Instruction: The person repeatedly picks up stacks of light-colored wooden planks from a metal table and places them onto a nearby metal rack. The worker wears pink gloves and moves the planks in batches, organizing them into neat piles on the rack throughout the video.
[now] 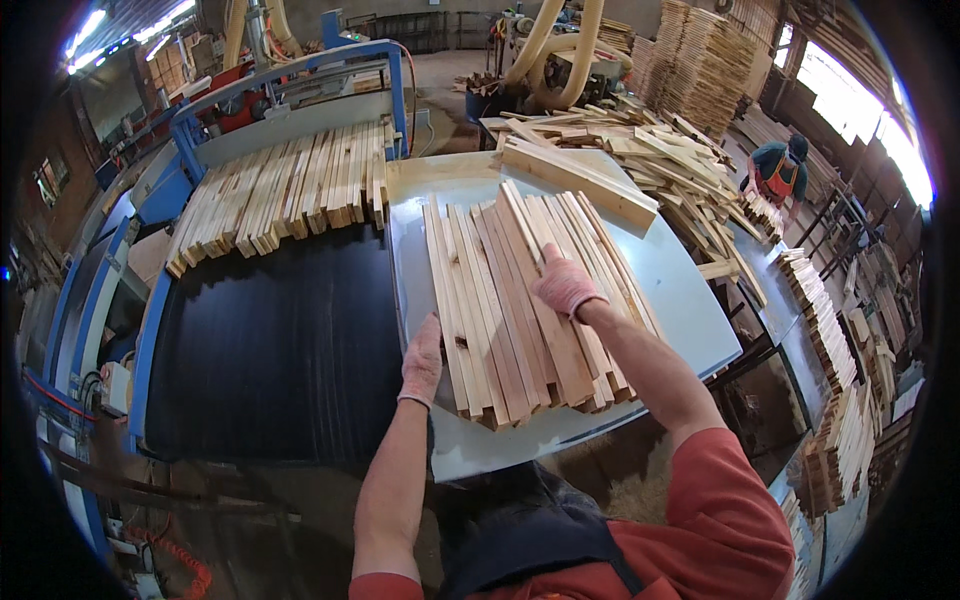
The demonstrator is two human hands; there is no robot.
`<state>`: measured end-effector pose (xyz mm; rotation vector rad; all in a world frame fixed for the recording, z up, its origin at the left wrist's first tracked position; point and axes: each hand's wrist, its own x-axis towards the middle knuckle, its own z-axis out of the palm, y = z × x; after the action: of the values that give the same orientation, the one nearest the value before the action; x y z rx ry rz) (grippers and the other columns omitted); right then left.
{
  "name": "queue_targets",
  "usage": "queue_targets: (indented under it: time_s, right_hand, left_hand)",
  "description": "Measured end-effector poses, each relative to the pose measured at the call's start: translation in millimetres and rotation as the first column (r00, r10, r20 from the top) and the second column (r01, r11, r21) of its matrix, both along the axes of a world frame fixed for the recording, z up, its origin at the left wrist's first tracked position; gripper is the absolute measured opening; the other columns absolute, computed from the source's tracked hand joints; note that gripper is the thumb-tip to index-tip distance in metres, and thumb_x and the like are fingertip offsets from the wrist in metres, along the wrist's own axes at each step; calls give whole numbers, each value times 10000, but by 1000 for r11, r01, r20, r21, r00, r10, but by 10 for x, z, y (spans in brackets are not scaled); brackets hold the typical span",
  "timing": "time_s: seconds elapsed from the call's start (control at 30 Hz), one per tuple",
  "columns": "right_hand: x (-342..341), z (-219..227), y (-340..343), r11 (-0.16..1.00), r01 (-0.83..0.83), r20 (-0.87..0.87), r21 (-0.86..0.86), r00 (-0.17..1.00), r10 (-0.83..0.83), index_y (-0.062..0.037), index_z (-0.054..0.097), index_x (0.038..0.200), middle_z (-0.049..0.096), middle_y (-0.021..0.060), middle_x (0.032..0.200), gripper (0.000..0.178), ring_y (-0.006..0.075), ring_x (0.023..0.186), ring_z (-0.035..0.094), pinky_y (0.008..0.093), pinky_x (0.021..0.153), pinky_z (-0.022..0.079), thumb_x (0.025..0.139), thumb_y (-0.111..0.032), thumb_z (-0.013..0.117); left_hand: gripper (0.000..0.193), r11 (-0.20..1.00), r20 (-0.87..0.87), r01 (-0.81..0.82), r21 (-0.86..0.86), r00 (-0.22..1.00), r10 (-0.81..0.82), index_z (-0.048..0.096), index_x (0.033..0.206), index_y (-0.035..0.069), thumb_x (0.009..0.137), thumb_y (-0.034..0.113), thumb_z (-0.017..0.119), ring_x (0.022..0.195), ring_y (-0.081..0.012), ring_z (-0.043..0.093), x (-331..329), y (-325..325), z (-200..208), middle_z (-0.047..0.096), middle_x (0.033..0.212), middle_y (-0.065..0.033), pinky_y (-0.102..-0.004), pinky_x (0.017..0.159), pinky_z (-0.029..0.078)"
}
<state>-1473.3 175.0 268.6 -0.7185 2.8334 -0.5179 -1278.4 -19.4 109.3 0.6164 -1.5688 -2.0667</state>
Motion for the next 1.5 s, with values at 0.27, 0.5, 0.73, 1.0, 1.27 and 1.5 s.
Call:
queue_targets:
  time_s: [0.27, 0.5, 0.73, 1.0, 1.27, 1.5]
  right_hand:
    - [-532, 218, 899, 980, 38, 19, -197, 999, -35, -60, 530, 1361, 741, 286, 1102, 556, 469, 1074, 716, 532, 924, 557, 883, -276, 712]
    - [-1214, 208, 1799, 969, 235, -108, 75, 968, -226, -89, 493, 1467, 738, 297, 1201, 576, 462, 1157, 709, 549, 976, 559, 938, -258, 647]
    - [-1769, -629, 2023, 974, 200, 32, -103, 980, -198, -50, 467, 1588, 696, 282, 1350, 737, 442, 1264, 669, 496, 1093, 519, 1005, -466, 645]
    - [-1899, -757, 1672, 915, 305, 360, -265, 911, -200, 0, 748, 1262, 782, 202, 1144, 594, 301, 1052, 734, 429, 1010, 535, 1027, -524, 595]
    - [-2093, -901, 1919, 820, 353, 568, -451, 822, -41, 53, 766, 1209, 774, 95, 1052, 567, 171, 901, 703, 339, 869, 550, 1018, -466, 643]
    - [-2166, -1130, 1895, 828, 342, 541, -444, 839, -56, 59, 746, 1146, 748, 83, 1021, 602, 158, 913, 674, 334, 854, 542, 1049, -519, 607]
  left_hand:
    - [573, 985, 16, 100, -142, 995, -99, 566, 1501, -63, 1104, 350, 542, 1397, -291, 578, 233, -92, 96, 638, 1497, -190, -354, 1190, 411]
    - [662, 934, 256, 58, -353, 966, 37, 548, 1553, 12, 971, 296, 681, 1312, -336, 618, 165, 135, 277, 630, 1449, -228, -420, 1142, 469]
    - [730, 945, 259, 52, -323, 965, 36, 502, 1576, -35, 966, 308, 715, 1349, -288, 604, 82, 240, 324, 609, 1489, -200, -384, 1159, 461]
    - [274, 441, 266, 188, -878, 956, 121, 733, 1213, 72, 960, 137, 647, 1261, -371, 631, 352, -19, -42, 610, 1436, -241, -415, 1075, 525]
    - [591, 849, 305, 57, -525, 944, 126, 573, 1514, 16, 1013, 312, 673, 1392, -365, 566, 111, 152, 143, 615, 1494, -208, -432, 1185, 438]
    - [644, 828, 311, 13, -560, 930, 196, 532, 1567, 43, 1014, 332, 689, 1312, -334, 625, 271, 253, 295, 641, 1408, -197, -415, 1133, 482]
